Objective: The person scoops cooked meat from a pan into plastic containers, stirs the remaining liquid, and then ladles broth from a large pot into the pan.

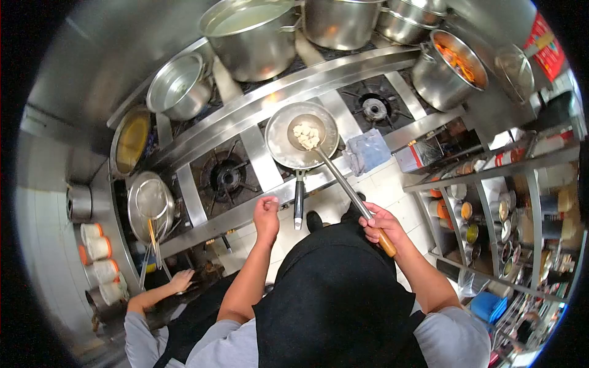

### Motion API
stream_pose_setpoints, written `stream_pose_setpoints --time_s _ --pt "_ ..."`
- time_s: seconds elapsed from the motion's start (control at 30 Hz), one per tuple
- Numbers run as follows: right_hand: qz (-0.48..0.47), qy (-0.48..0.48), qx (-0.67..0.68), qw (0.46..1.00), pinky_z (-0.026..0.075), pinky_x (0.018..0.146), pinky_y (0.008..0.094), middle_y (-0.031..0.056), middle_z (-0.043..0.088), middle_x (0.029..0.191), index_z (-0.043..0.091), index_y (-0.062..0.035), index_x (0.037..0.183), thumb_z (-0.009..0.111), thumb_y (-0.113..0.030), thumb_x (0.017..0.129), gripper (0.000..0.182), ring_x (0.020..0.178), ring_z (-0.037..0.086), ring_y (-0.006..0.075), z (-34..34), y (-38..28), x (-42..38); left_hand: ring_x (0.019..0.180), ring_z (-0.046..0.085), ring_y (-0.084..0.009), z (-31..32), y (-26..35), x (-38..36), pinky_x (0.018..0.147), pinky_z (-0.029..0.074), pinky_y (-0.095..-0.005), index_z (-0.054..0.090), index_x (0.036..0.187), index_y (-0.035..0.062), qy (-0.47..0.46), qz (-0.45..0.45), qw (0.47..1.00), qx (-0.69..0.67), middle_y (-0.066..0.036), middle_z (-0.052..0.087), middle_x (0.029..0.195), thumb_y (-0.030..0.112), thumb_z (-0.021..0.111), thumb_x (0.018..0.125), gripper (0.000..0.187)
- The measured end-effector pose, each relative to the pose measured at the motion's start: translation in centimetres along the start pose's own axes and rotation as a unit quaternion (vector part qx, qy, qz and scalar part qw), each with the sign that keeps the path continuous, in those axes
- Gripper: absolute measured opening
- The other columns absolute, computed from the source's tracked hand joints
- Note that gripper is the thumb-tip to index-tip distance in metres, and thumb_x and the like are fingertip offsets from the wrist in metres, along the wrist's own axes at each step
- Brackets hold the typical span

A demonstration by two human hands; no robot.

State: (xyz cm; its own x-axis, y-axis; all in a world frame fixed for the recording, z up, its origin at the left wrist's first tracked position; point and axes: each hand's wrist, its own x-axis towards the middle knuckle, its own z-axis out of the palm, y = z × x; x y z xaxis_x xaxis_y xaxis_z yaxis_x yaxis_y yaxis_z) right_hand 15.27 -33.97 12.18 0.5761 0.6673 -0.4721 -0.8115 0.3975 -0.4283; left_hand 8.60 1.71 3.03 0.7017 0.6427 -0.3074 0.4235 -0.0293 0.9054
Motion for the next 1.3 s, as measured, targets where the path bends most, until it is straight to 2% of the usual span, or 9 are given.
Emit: stream_pose_setpoints --time_s 0.13,0.33,0.63,0.77,0.93,1.03,1.1,1.23,1.3 --pt "-0.056 -0.026 0.006 0.998 0.046 0.05 0.0264 0.0136 0.062 0.099 0.043 -0.002 0.155 0.069 -0.004 0.092 0.067 0.055 0.052 0.0099 -0.5 -0.4 -2.8 0.068 0.044 -0.0069 1.1 5.2 -1.0 0.062 0.038 -0.0261 0.067 0.111 0.0027 -0.043 0.149 0.987 0.037 0.005 0.047 0.073 0.016 0.071 0.099 0.018" --pt "-0.164 0.012 0.052 0.985 0.045 0.052 0.0259 0.0131 0.063 0.101 0.045 -0.0017 0.154 0.069 -0.004 0.092 0.067 0.056 0.053 0.0105 -1.7 0.0 -10.7 0.07 0.044 -0.0059 8.5 9.9 -4.0 0.065 0.037 -0.0249 0.067 0.111 0.0023 -0.238 0.223 0.944 0.044 0.006 0.05 0.075 0.011 0.068 0.099 0.014" --pt "-0.392 0.122 0.161 0.898 0.043 0.052 0.0242 0.0125 0.065 0.101 0.049 -0.0034 0.153 0.069 -0.002 0.092 0.064 0.057 0.052 0.01 -3.3 7.6 -28.6 0.066 0.043 -0.0057 27.6 13.6 -15.7 0.062 0.038 -0.0248 0.068 0.111 0.0039 -0.592 0.246 0.752 0.15 0.006 0.05 0.072 0.012 0.071 0.099 0.014" --pt "-0.505 0.192 0.189 0.82 0.045 0.051 0.0242 0.0124 0.067 0.101 0.048 -0.0056 0.154 0.068 -0.001 0.094 0.063 0.056 0.054 0.0092 -3.1 14.9 -35.2 0.068 0.044 -0.0044 35.4 12.7 -25.4 0.063 0.037 -0.0241 0.068 0.11 0.005 -0.708 0.287 0.627 0.153 0.007 0.051 0.073 0.012 0.07 0.1 0.012" --pt "-0.616 0.299 0.234 0.691 0.049 0.051 0.0246 0.0115 0.068 0.1 0.045 -0.0025 0.153 0.066 0.003 0.093 0.064 0.057 0.06 0.01 -0.2 20.7 -40.3 0.068 0.045 -0.0045 41.5 12.1 -39.7 0.064 0.038 -0.0241 0.068 0.109 0.0046 -0.82 0.251 0.472 0.203 0.005 0.053 0.074 0.012 0.069 0.1 0.012" --pt "-0.662 0.379 0.29 0.578 0.048 0.049 0.0228 0.014 0.068 0.102 0.042 -0.0012 0.156 0.066 0.002 0.092 0.068 0.054 0.058 0.0103 2.5 23.5 -41.4 0.069 0.049 -0.0058 43.0 10.2 -47.6 0.065 0.041 -0.0247 0.068 0.109 0.0042 -0.859 0.286 0.368 0.215 0.004 0.056 0.074 0.012 0.07 0.099 0.013" --pt "-0.695 0.404 0.318 0.503 0.048 0.049 0.0236 0.0153 0.068 0.101 0.042 -0.0021 0.156 0.065 0.003 0.092 0.068 0.054 0.058 0.0114 3.4 25.3 -41.1 0.07 0.052 -0.0075 43.8 8.5 -52.5 0.066 0.045 -0.0265 0.069 0.11 0.004 -0.879 0.336 0.256 0.219 0.001 0.057 0.075 0.012 0.071 0.097 0.015" --pt "-0.734 0.457 0.349 0.362 0.051 0.048 0.0285 0.0171 0.068 0.1 0.039 -0.0029 0.157 0.064 0.004 0.092 0.07 0.056 0.06 0.0149 3.8 25.8 -40.5 0.076 0.066 -0.0256 47.4 3.6 -62.5 0.074 0.053 -0.0381 0.069 0.115 0.0041 -0.874 0.447 0.105 0.162 -0.011 0.068 0.084 0.022 0.075 0.09 0.031" --pt "-0.729 0.499 0.356 0.305 0.051 0.048 0.0289 0.0177 0.068 0.101 0.039 -0.0032 0.158 0.064 0.004 0.092 0.07 0.056 0.06 0.015 3.1 25.4 -40.5 0.09 0.069 -0.032 48.1 2.3 -68.6 0.083 0.054 -0.0426 0.065 0.124 0.0049 -0.866 0.458 0.039 0.196 -0.016 0.07 0.094 0.029 0.076 0.088 0.045"
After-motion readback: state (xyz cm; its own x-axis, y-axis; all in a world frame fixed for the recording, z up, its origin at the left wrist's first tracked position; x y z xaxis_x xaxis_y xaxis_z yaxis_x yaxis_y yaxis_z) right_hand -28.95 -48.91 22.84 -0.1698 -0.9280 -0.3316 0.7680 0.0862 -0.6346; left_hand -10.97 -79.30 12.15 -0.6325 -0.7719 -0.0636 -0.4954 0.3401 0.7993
